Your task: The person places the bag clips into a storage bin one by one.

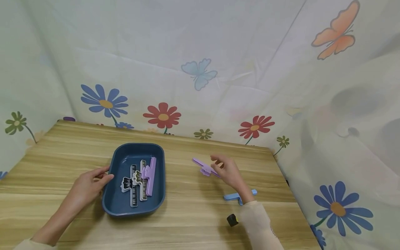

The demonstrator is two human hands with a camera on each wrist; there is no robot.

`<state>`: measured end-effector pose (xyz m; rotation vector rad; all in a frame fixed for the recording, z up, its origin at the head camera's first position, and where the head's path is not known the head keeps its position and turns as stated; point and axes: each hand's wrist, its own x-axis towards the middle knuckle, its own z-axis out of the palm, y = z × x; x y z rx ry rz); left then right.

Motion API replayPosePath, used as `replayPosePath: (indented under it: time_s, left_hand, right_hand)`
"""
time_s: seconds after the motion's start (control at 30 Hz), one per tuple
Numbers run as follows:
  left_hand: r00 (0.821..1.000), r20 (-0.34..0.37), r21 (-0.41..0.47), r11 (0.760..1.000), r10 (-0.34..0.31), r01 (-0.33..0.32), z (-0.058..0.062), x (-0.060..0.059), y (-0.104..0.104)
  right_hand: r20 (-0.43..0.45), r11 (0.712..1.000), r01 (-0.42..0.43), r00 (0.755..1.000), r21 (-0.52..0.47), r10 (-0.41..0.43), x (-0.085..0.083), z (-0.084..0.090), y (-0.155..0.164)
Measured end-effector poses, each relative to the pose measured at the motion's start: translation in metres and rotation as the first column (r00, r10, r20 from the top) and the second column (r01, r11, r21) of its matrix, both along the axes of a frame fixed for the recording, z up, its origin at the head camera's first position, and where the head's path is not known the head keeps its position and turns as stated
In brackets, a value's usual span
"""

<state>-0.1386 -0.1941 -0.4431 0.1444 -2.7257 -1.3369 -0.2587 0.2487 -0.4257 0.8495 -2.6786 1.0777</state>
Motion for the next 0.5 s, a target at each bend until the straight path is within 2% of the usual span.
replayPosePath:
  time_s: [0.5]
  left_hand:
    - [1.0, -0.005, 0.005, 1.0, 0.001, -0.001, -0.001, -0.001, -0.001]
  right_hand:
    - [-0.008, 0.991, -0.044, 0.999, 0.126, 0.045, -0.011, -0.022, -0.001]
